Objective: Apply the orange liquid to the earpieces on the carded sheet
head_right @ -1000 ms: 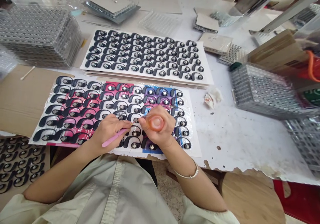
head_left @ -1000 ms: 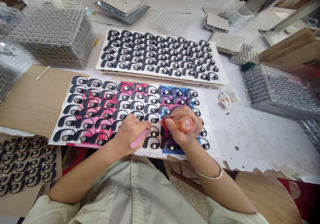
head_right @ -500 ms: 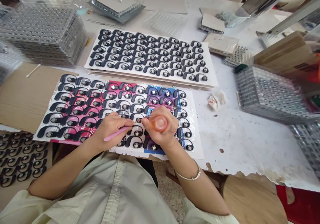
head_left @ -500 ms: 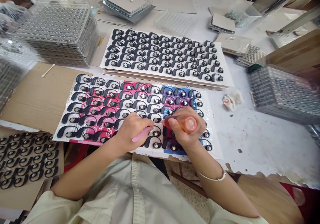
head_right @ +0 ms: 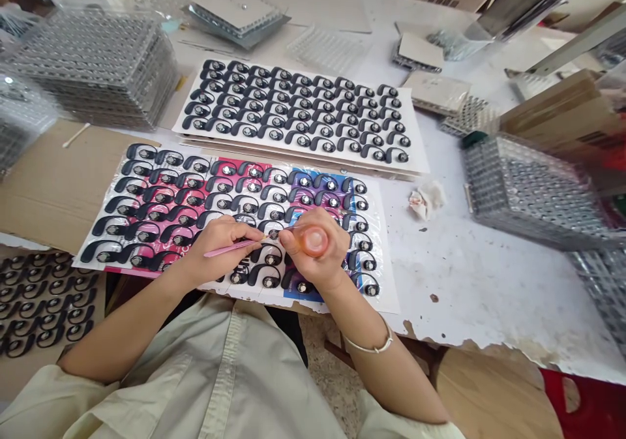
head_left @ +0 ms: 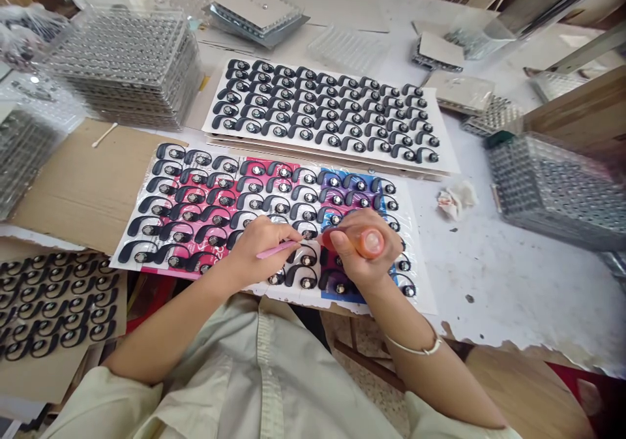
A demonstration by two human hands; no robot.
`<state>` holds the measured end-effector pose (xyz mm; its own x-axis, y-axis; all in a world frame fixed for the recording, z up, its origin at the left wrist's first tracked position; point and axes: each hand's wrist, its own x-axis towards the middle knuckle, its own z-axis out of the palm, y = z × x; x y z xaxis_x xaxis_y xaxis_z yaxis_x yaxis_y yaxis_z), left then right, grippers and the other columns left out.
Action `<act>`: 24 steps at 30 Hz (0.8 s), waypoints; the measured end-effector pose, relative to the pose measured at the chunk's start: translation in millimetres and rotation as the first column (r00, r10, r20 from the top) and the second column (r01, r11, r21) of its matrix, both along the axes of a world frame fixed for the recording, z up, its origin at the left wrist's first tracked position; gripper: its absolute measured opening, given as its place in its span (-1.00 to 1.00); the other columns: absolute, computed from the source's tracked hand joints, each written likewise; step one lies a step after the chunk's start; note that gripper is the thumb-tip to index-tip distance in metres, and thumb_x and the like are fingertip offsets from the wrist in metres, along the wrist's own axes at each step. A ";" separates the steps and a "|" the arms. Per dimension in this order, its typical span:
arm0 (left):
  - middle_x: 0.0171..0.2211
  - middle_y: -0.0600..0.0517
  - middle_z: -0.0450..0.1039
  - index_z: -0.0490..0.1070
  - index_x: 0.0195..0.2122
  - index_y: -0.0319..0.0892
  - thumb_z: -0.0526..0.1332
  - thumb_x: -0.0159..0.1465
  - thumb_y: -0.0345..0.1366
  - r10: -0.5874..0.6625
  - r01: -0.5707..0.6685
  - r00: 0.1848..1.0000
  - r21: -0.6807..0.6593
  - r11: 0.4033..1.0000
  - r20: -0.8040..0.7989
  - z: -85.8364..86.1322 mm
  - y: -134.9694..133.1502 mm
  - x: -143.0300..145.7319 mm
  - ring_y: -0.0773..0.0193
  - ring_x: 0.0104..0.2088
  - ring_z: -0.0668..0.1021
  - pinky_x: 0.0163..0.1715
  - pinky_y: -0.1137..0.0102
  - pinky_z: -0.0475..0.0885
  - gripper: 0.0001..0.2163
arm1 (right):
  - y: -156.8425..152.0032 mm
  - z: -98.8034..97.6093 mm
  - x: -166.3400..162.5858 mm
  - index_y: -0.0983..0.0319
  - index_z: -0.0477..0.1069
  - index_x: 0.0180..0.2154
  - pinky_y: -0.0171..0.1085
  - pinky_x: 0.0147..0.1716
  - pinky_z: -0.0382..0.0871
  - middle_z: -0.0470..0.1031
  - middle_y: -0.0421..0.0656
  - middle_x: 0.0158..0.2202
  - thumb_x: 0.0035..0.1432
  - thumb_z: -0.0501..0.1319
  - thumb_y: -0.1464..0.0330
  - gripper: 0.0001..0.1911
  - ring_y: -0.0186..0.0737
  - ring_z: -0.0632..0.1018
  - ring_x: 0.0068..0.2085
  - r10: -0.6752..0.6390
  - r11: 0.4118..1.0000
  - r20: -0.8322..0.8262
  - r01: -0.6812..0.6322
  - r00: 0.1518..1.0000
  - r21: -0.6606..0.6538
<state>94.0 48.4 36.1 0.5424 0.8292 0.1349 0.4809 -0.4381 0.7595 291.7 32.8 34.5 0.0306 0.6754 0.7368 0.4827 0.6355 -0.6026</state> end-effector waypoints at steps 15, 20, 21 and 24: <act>-0.42 0.09 0.59 0.57 -0.33 -0.09 0.26 0.21 -0.34 0.025 -0.021 0.999 -0.096 0.995 0.047 -2.4 4.1 0.8 0.29 -0.39 0.58 -0.23 0.40 0.43 -0.91 | -0.1 -3.0 -1.0 0.20 0.33 -0.46 -0.20 -0.49 0.34 0.39 -0.24 -0.53 -0.01 0.32 0.41 -0.85 -0.29 0.42 -0.51 0.020 1.000 0.014 -0.020 1.000 0.013; -0.42 0.07 0.58 0.58 -0.30 -0.09 0.25 0.23 -0.29 0.026 -0.014 0.996 -0.144 0.990 0.082 -2.1 4.5 -0.2 0.28 -0.40 0.58 -0.32 0.43 0.44 -0.89 | 0.5 -3.5 -1.4 0.20 0.33 -0.45 -0.20 -0.48 0.35 0.40 -0.23 -0.52 -0.02 0.33 0.40 -0.84 -0.29 0.42 -0.50 0.021 0.999 0.021 -0.022 1.000 0.026; -0.43 0.07 0.58 0.59 -0.30 -0.09 0.25 0.23 -0.29 0.027 -0.014 0.996 -0.155 0.988 0.082 -1.5 4.5 -0.4 0.28 -0.41 0.58 -0.33 0.44 0.44 -0.89 | 0.7 -3.7 -1.5 0.20 0.33 -0.44 -0.20 -0.48 0.35 0.40 -0.23 -0.52 -0.02 0.33 0.40 -0.84 -0.29 0.42 -0.51 0.021 0.999 0.024 -0.022 0.999 0.032; -0.44 0.07 0.58 0.58 -0.29 -0.10 0.24 0.23 -0.29 0.028 -0.013 0.996 -0.177 0.984 0.085 0.2 4.5 -0.8 0.29 -0.43 0.57 -0.36 0.45 0.44 -0.88 | 0.7 -4.5 -1.7 0.19 0.34 -0.43 -0.21 -0.49 0.35 0.41 -0.23 -0.51 -0.02 0.33 0.39 -0.84 -0.28 0.42 -0.51 0.011 0.999 0.030 -0.012 0.999 0.034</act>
<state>93.2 52.9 36.3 0.5178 0.8549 0.0319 0.4172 -0.2849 0.8630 290.0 33.5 30.0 0.0004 0.6503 0.7597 0.4924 0.6611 -0.5661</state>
